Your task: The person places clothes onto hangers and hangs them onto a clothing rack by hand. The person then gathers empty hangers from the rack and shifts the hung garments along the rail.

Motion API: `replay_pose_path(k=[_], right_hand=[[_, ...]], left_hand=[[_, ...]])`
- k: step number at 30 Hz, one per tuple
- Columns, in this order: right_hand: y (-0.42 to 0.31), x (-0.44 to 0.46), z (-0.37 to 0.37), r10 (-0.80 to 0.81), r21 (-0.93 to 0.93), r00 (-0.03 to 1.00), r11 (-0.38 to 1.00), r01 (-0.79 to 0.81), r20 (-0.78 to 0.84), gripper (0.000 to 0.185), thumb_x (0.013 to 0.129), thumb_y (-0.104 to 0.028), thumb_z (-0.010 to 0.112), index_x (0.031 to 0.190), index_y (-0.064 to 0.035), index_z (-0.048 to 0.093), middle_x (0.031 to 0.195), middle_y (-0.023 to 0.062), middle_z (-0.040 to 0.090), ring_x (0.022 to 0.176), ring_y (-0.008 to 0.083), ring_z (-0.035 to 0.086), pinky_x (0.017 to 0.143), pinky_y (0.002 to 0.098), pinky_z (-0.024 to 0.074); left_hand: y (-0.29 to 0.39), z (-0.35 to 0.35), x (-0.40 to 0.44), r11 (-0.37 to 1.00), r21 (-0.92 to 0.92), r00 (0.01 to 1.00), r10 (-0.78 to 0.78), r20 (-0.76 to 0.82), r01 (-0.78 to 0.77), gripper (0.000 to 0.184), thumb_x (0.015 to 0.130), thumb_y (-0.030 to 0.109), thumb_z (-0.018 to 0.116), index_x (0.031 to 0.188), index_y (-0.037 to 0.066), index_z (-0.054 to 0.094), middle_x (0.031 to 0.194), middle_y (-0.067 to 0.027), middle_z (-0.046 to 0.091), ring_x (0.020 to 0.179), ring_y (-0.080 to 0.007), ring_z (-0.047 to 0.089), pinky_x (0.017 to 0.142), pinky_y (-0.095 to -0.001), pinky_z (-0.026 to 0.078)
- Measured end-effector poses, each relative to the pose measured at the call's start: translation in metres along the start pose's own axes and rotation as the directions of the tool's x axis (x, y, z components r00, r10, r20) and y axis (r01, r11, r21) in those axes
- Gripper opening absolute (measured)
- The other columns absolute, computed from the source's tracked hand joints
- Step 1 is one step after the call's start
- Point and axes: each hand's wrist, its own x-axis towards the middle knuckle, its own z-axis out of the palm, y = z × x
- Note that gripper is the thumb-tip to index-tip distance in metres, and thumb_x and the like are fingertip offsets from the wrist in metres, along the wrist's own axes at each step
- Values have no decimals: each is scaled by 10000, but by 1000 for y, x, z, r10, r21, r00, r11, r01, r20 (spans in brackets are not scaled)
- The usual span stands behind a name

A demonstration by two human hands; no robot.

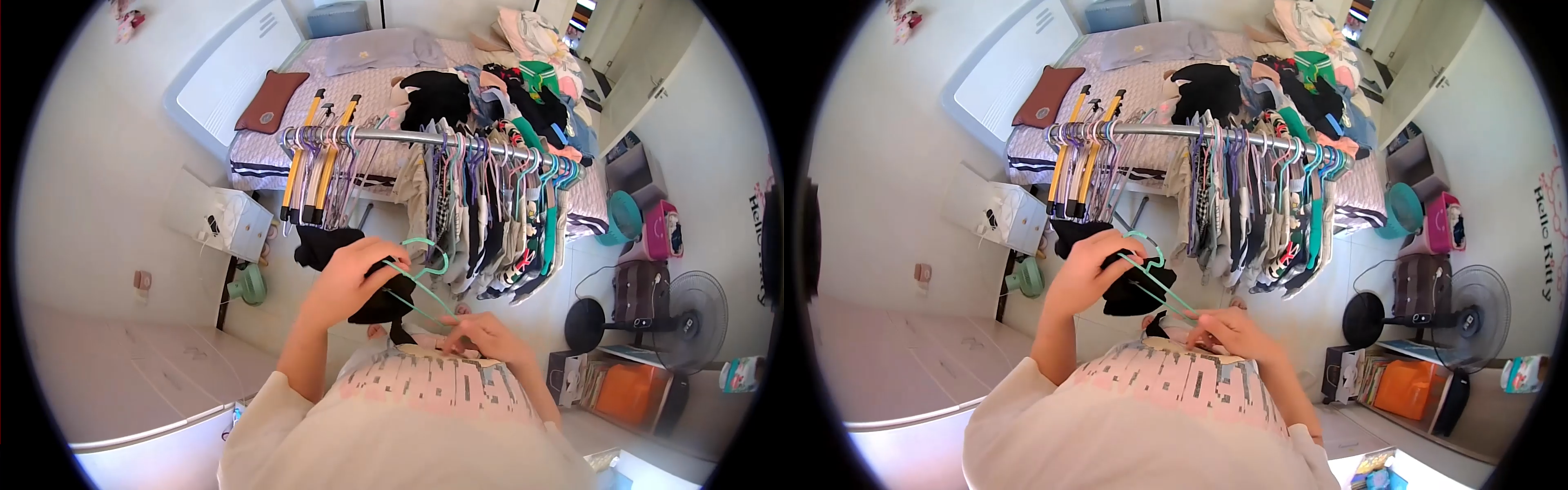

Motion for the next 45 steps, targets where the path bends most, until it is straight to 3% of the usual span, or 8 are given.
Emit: replay_pose_path(k=[2, 5, 7, 12, 14, 25, 30, 45], right_hand=[[-9, 9, -5, 191, -115, 982, 975, -190, 0, 467, 982, -359, 386, 927, 17, 657, 726, 66, 655, 723, 174, 604, 707, 295, 486], [5, 26, -11, -7, 641, 982, 757, 130, -191, 372, 968, -330, 455, 1167, -41, 579, 891, 65, 664, 774, 152, 603, 719, 280, 453], [4, 45, 2, -276, -372, 837, 923, 94, -472, 363, 894, -277, 581, 1175, -49, 555, 1036, 104, 651, 862, 203, 621, 788, 308, 459], [13, 66, 22, -106, -363, 906, 930, -55, -410, 389, 782, -110, 653, 1154, -54, 553, 1077, 144, 605, 994, 273, 580, 869, 341, 449], [27, 62, 4, -298, -770, 848, 611, -184, -439, 359, 730, -38, 630, 1083, -80, 582, 1013, 124, 610, 1005, 303, 561, 863, 363, 454], [-59, -12, -25, -85, -330, 830, 936, -124, -552, 279, 720, 145, 494, 940, 8, 598, 812, 52, 637, 786, 103, 585, 742, 234, 463], [-56, -14, -42, -156, -253, 759, 967, -12, -632, 313, 746, 140, 470, 993, -16, 584, 821, 19, 581, 794, 87, 541, 762, 201, 420], [-49, -34, -66, -257, -384, 503, 908, -167, -825, 279, 688, 120, 520, 907, -29, 610, 827, 58, 643, 764, 166, 612, 691, 265, 459]], left_hand=[[4, -6, 1, 999, -35, 998, 20, -64, -22, 101, 839, 40, 602, 935, 10, 620, 821, -105, 629, 761, -231, 593, 706, -295, 466], [4, 3, 2, 992, -121, 971, -59, -232, 31, 113, 880, 27, 535, 944, 0, 624, 851, -92, 641, 762, -173, 581, 704, -274, 455], [1, 15, 2, 976, -183, 941, -167, -293, 116, 141, 910, 39, 499, 946, -9, 626, 886, -85, 649, 776, -139, 568, 718, -265, 447], [1, 42, 3, 984, -168, 965, -91, -247, 50, 179, 920, 64, 490, 994, 3, 641, 868, -79, 640, 737, -140, 547, 679, -263, 433], [-9, 35, -5, 978, -168, 913, -181, -365, 126, 188, 925, 73, 486, 1001, 5, 643, 846, -76, 631, 701, -126, 514, 651, -250, 413], [-26, 15, -14, 906, 231, 897, -259, -358, 354, 292, 885, 63, 524, 1174, 29, 548, 1014, -199, 626, 926, -391, 598, 801, -392, 473], [-12, 10, -9, 999, 42, 996, -14, -86, 18, 451, 869, -21, 446, 1312, 62, 430, 1180, -237, 515, 1039, -422, 510, 912, -393, 409], [1, 14, 0, 706, 646, 953, 148, 266, -290, 720, 691, -51, 558, 1314, 306, 513, 715, -75, 526, 617, -238, 499, 566, -327, 401]])
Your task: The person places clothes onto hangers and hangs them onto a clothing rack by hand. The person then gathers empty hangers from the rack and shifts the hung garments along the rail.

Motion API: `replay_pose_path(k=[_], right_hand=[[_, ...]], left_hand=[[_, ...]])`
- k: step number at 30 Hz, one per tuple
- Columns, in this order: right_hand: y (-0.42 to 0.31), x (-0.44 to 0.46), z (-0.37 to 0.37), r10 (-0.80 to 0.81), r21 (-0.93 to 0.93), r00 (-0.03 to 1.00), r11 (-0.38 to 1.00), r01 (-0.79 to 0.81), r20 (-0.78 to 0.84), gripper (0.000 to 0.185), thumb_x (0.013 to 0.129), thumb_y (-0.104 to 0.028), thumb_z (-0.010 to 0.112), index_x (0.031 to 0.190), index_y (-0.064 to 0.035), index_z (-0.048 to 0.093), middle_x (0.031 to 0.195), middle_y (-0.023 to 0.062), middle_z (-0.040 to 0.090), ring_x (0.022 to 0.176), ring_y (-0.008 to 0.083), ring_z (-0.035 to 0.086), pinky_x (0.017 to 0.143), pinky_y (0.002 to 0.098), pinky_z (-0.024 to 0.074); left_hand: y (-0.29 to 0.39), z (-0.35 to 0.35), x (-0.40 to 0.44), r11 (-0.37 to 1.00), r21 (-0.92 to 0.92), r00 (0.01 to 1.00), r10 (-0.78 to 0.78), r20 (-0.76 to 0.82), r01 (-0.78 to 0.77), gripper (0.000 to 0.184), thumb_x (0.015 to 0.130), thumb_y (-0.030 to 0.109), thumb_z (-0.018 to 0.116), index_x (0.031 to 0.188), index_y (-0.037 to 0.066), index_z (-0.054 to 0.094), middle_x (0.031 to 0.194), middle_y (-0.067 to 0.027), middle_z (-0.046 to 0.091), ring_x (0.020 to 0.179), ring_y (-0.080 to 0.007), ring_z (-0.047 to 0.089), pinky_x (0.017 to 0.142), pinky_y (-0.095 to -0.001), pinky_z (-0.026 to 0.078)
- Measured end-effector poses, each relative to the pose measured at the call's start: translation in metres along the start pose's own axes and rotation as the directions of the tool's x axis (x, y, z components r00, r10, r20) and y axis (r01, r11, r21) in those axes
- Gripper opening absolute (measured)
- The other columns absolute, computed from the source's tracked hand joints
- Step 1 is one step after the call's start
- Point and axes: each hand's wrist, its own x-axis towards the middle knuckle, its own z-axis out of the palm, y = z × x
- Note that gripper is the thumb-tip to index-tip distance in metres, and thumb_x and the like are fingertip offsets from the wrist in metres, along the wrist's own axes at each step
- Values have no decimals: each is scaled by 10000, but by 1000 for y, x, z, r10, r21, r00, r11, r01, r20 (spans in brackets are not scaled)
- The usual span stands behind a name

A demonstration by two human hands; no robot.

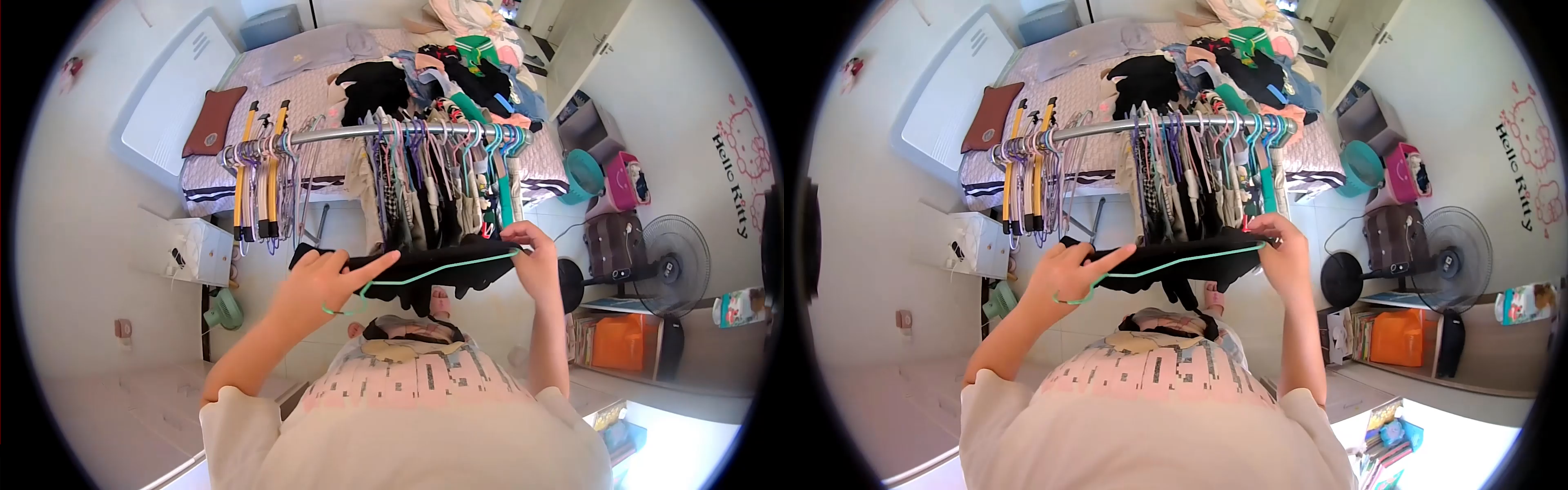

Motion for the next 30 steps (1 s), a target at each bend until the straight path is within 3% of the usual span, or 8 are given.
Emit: replay_pose_path(k=[2, 5, 11, 14, 19, 21, 27, 30], right_hand=[[-2, -3, 5, -331, -526, 937, 820, 224, -117, 208, 685, 74, 559, 843, -40, 633, 850, 111, 636, 750, 298, 618, 676, 345, 491], [-2, -7, 14, -379, -586, 917, 774, 240, -126, 210, 688, 69, 558, 857, -33, 631, 849, 130, 622, 774, 303, 620, 646, 341, 488], [-12, -20, 29, -175, -375, 976, 902, 212, 132, 223, 720, 17, 585, 933, -41, 615, 887, 120, 600, 779, 272, 623, 653, 335, 495], [-34, -33, 41, -105, -62, 936, 989, 133, 336, 352, 726, -44, 678, 1065, -42, 583, 938, 110, 571, 786, 244, 609, 623, 288, 499], [-49, -15, 5, -70, 139, 860, 990, -1, 506, 483, 698, -105, 755, 1148, -73, 581, 959, 103, 583, 818, 238, 571, 676, 311, 483], [-54, -10, 5, -426, -372, 795, 718, 588, 432, 497, 716, -119, 745, 1182, -85, 573, 980, 111, 583, 814, 271, 556, 768, 353, 440], [-37, -24, 44, -380, -189, 778, 829, 526, 501, 353, 779, -113, 695, 1106, -47, 577, 945, 152, 619, 809, 330, 599, 705, 360, 479], [-47, -20, 37, -317, -132, 909, 923, 361, 269, 334, 807, -28, 666, 1121, -21, 555, 1059, 176, 623, 885, 269, 657, 738, 291, 499]], left_hand=[[14, -4, 3, 999, -38, 993, -14, 116, 19, 731, 719, 6, 579, 1373, 301, 437, 674, -68, 495, 563, -208, 443, 578, -315, 332], [22, 17, 2, 987, 161, 955, -38, 293, -10, 698, 755, 30, 575, 1396, 247, 402, 665, -67, 503, 557, -195, 452, 602, -317, 310], [21, 33, 16, 998, 21, 989, -69, 133, 67, 653, 799, 21, 533, 1404, 195, 360, 735, -103, 571, 608, -233, 524, 606, -345, 345], [18, 33, 23, 795, -581, 976, -218, -8, 173, 520, 801, -12, 493, 1305, 103, 435, 1000, -147, 614, 791, -264, 620, 689, -346, 473], [5, 33, 12, 655, -749, 935, -320, -155, 100, 501, 731, -9, 585, 1214, 108, 523, 787, -95, 582, 645, -228, 520, 650, -312, 459], [3, 29, 10, 526, -847, 905, -320, -279, -76, 479, 709, -44, 581, 1165, 98, 545, 766, -65, 560, 626, -185, 477, 633, -283, 443], [6, 29, 25, 663, -736, 935, -159, -316, -136, 500, 696, -17, 642, 1178, 43, 523, 921, -97, 589, 759, -172, 576, 709, -287, 470], [6, 0, 33, 810, -579, 903, -176, -392, -93, 598, 642, 180, 805, 1180, 94, 557, 893, -96, 596, 777, -258, 560, 771, -351, 427]])
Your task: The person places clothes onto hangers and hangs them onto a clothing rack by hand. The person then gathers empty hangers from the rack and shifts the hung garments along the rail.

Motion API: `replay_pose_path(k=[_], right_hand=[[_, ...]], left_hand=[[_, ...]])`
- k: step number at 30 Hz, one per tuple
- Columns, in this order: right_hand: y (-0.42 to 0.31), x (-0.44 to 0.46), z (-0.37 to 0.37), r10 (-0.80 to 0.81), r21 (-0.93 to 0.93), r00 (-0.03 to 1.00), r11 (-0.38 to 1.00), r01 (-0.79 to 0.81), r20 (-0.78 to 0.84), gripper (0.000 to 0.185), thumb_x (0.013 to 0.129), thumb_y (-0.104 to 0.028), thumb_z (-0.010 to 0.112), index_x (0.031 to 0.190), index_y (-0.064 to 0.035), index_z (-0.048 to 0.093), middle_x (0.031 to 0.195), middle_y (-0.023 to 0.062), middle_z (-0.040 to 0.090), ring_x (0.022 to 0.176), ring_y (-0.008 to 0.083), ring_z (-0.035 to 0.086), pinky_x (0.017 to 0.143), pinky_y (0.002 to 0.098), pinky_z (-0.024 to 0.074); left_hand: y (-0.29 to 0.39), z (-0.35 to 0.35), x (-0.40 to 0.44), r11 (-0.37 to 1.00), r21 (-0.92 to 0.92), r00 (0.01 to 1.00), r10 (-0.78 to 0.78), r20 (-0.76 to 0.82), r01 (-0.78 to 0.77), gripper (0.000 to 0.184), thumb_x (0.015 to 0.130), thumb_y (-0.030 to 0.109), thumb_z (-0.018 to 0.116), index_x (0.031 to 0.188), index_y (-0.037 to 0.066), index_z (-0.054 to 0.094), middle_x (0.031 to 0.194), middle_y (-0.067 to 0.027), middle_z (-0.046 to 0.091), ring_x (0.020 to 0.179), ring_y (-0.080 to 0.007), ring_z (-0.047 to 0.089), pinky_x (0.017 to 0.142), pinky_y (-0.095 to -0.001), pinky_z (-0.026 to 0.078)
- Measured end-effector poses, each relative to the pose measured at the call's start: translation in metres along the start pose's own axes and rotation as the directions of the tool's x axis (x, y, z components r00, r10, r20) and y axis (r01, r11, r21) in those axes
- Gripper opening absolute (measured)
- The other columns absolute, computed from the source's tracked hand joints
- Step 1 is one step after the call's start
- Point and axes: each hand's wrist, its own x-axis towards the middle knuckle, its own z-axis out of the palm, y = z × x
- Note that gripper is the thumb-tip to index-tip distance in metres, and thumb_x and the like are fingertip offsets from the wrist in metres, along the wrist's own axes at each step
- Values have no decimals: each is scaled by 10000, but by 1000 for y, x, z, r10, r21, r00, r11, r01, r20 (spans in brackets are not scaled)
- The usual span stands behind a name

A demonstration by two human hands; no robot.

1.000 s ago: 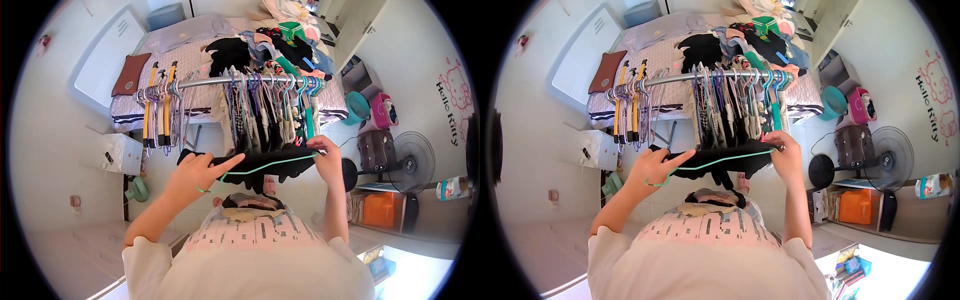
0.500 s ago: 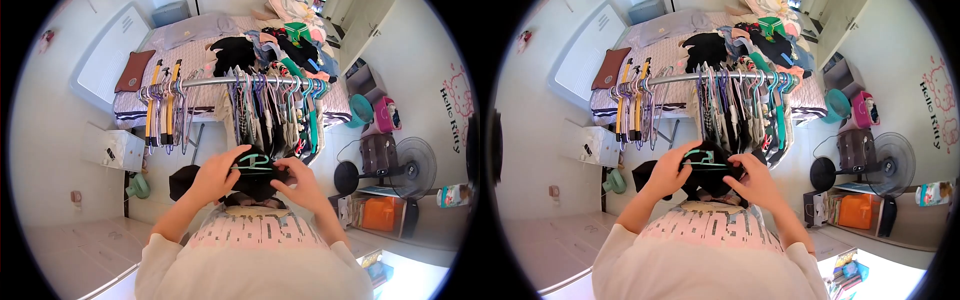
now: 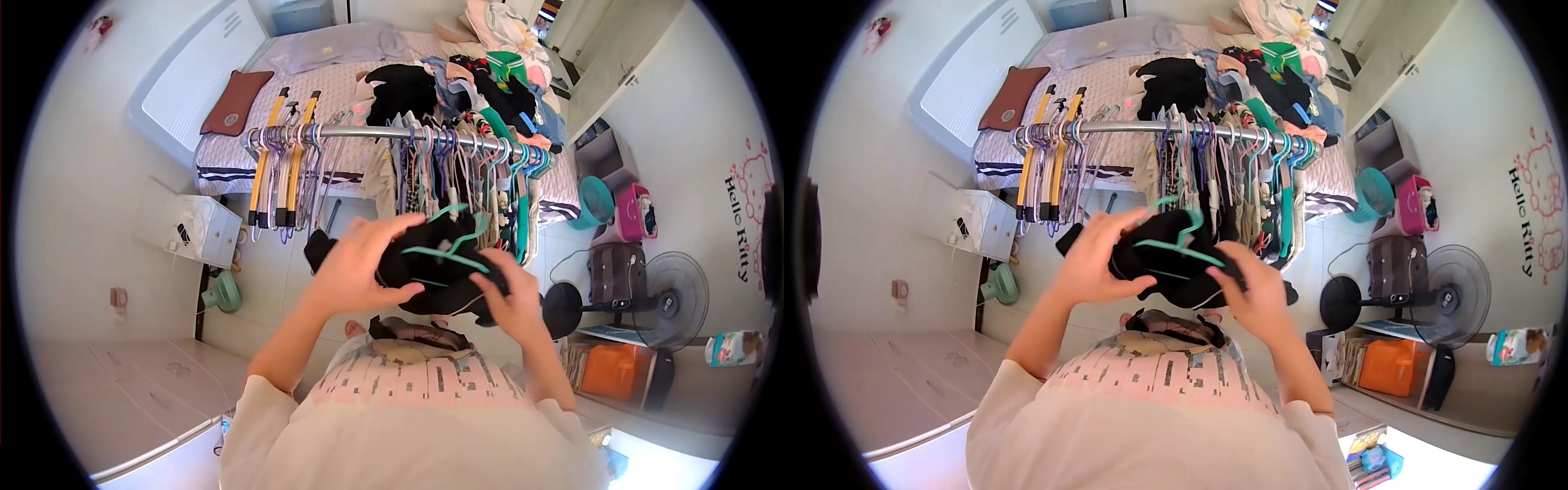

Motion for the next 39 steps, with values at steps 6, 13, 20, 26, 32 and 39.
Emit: replay_pose_path(k=[6, 13, 20, 26, 32, 39], right_hand=[[0, -12, -32, 54, 304, 991, 948, -90, 124, 255, 817, 12, 626, 1072, 4, 604, 1066, 130, 627, 983, 192, 593, 856, 282, 442], [-19, -17, -3, -6, -255, 1000, 967, 8, 9, 61, 792, -86, 667, 769, -32, 651, 960, 91, 538, 965, 259, 498, 815, 325, 396], [60, -8, 153, 546, 484, 827, 692, -535, 134, 159, 916, -117, 524, 872, 14, 603, 928, 57, 625, 898, 132, 554, 830, 251, 410], [65, 103, 225, 452, 699, 889, 659, -277, -75, 192, 938, -137, 516, 928, 10, 638, 841, 31, 621, 757, 104, 532, 728, 233, 428], [76, 197, 206, 484, 650, 873, 685, -329, -68, 206, 929, -165, 520, 948, -22, 666, 762, 12, 603, 595, 75, 506, 557, 215, 389], [141, 184, 245, 566, 578, 815, 707, -407, -120, 189, 922, -163, 533, 958, -2, 626, 812, 34, 617, 672, 108, 568, 662, 240, 461]], left_hand=[[-75, -22, -30, 970, 227, 991, -107, 80, 87, 367, 586, 244, 814, 856, 85, 623, 738, -57, 538, 697, -255, 529, 701, -342, 388], [-125, 0, -40, 974, 219, 998, -61, 8, 58, 274, 638, 104, 777, 850, 47, 613, 790, -82, 523, 810, -266, 534, 672, -360, 434], [-190, 48, -68, 740, -113, 748, -661, 62, 663, 495, 887, 329, 596, 1247, 14, 468, 1104, -208, 565, 1002, -310, 559, 869, -370, 446], [-189, 38, -75, 664, -133, 676, -710, 199, 736, 662, 919, 397, 541, 1375, -22, 308, 1244, -257, 491, 1077, -295, 543, 908, -362, 439], [-190, 45, -75, 712, -202, 740, -650, 175, 673, 797, 884, 433, 573, 1396, -72, 229, 1298, -312, 436, 1226, -389, 436, 1032, -391, 337], [-174, 63, -88, 616, -260, 668, -692, 274, 744, 689, 854, 287, 644, 1379, -10, 312, 1252, -290, 472, 1166, -363, 494, 992, -379, 388]])
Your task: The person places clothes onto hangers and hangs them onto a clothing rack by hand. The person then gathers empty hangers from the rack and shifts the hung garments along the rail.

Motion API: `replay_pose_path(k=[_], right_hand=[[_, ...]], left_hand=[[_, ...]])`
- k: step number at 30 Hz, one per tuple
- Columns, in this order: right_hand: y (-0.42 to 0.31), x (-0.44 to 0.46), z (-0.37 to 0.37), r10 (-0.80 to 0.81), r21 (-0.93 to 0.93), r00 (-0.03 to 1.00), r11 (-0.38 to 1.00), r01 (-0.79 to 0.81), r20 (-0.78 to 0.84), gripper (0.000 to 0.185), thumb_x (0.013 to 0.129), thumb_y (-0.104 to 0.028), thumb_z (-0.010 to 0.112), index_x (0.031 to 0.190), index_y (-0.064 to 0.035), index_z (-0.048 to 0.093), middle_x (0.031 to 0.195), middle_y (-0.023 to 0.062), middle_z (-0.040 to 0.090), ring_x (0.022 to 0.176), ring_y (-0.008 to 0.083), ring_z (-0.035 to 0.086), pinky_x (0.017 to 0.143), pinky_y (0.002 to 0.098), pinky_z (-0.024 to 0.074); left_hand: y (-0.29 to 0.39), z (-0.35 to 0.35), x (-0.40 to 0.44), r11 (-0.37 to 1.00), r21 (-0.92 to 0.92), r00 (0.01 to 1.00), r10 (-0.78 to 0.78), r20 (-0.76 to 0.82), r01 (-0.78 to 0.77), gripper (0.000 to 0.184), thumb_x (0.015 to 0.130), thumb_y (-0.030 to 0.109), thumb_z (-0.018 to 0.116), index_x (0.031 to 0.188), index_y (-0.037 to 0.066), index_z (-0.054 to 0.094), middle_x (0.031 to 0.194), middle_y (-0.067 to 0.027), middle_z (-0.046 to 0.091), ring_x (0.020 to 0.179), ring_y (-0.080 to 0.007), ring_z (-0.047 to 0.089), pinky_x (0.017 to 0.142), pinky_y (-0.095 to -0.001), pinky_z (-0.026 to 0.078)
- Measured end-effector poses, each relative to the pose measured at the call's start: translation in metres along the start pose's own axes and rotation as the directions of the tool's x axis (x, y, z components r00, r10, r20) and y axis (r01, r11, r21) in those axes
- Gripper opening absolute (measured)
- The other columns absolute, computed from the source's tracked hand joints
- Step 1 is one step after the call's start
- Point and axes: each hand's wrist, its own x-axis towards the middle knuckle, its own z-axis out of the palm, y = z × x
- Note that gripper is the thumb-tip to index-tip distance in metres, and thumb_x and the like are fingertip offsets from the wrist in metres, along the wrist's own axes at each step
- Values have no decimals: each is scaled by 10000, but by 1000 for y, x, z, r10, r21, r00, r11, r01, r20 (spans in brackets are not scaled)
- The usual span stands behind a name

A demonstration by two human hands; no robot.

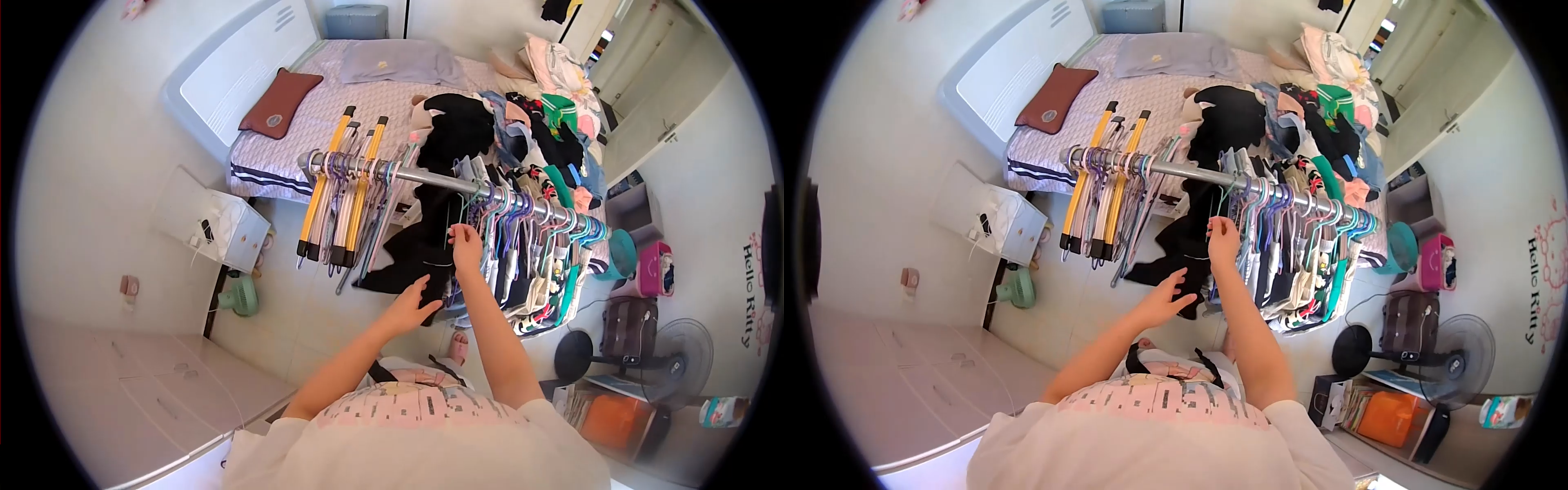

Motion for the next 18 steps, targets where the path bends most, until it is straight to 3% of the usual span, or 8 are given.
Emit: replay_pose_path(k=[2, 4, 6, 8, 10, 12, 14, 18], right_hand=[[0, -7, -5, 9, -19, 1000, 1000, -9, 5, 152, 907, -117, 534, 995, -10, 595, 853, 37, 614, 751, 122, 580, 720, 252, 464], [-6, -15, -10, -245, -71, 964, 969, 239, -106, 160, 879, -64, 548, 1031, -22, 573, 905, 41, 608, 808, 127, 578, 759, 255, 458], [-24, -36, -24, -353, -221, 935, 916, 335, -45, 212, 856, -2, 542, 1065, -30, 548, 929, 45, 597, 830, 121, 568, 756, 251, 456], [-32, -57, -37, -293, -76, 927, 945, 318, 236, 207, 865, 15, 528, 1066, -30, 538, 914, 45, 593, 816, 117, 567, 755, 242, 455], [-17, -71, -47, -133, 117, 875, 989, 88, 465, 181, 878, 20, 513, 1051, -24, 541, 906, 41, 592, 807, 112, 571, 752, 231, 455], [-17, -82, -64, -47, 104, 815, 994, -16, 578, 166, 884, 6, 522, 1045, -22, 550, 926, 50, 609, 804, 110, 579, 747, 225, 459], [-17, -81, -80, 145, -64, 679, 988, -144, 720, 174, 899, -4, 508, 1068, -18, 546, 970, 64, 603, 852, 128, 579, 774, 248, 461], [-15, -62, -79, 146, -115, 668, 989, -90, 729, 195, 900, -30, 522, 1093, -19, 543, 989, 76, 609, 886, 137, 584, 788, 258, 466]], left_hand=[[1, -3, -5, 1000, 10, 997, 14, -80, -14, 603, 848, 244, 649, 1333, 8, 380, 1221, -251, 502, 1139, -349, 509, 972, -373, 402], [4, -9, -6, 999, 20, 984, 36, -175, -33, 521, 841, 201, 654, 1286, 27, 448, 1189, -211, 532, 1111, -336, 523, 952, -368, 415], [9, -25, -3, 948, 211, 827, 312, -468, -238, 349, 828, 145, 652, 1141, 32, 547, 1116, -150, 571, 1047, -318, 539, 910, -374, 432], [19, -47, -6, 895, 398, 617, 432, -658, -202, 300, 830, 125, 636, 1112, 41, 576, 1094, -131, 592, 1055, -303, 538, 862, -350, 440], [24, -75, -20, 826, 563, 466, 505, -727, -17, 293, 830, 117, 633, 1104, 36, 571, 1082, -135, 592, 1057, -318, 533, 904, -371, 421], [22, -95, -32, 840, 520, 327, 453, -829, 156, 281, 824, 151, 648, 1070, 33, 579, 1095, -138, 587, 1035, -334, 529, 926, -396, 396], [22, -108, -35, 877, 453, 300, 394, -869, 162, 328, 823, 196, 657, 1098, 40, 570, 1104, -145, 585, 1044, -340, 525, 932, -406, 389], [12, -142, -18, 826, 486, 392, 363, -845, 284, 517, 803, 335, 686, 1203, 56, 514, 1163, -169, 560, 1095, -360, 506, 956, -428, 370]])
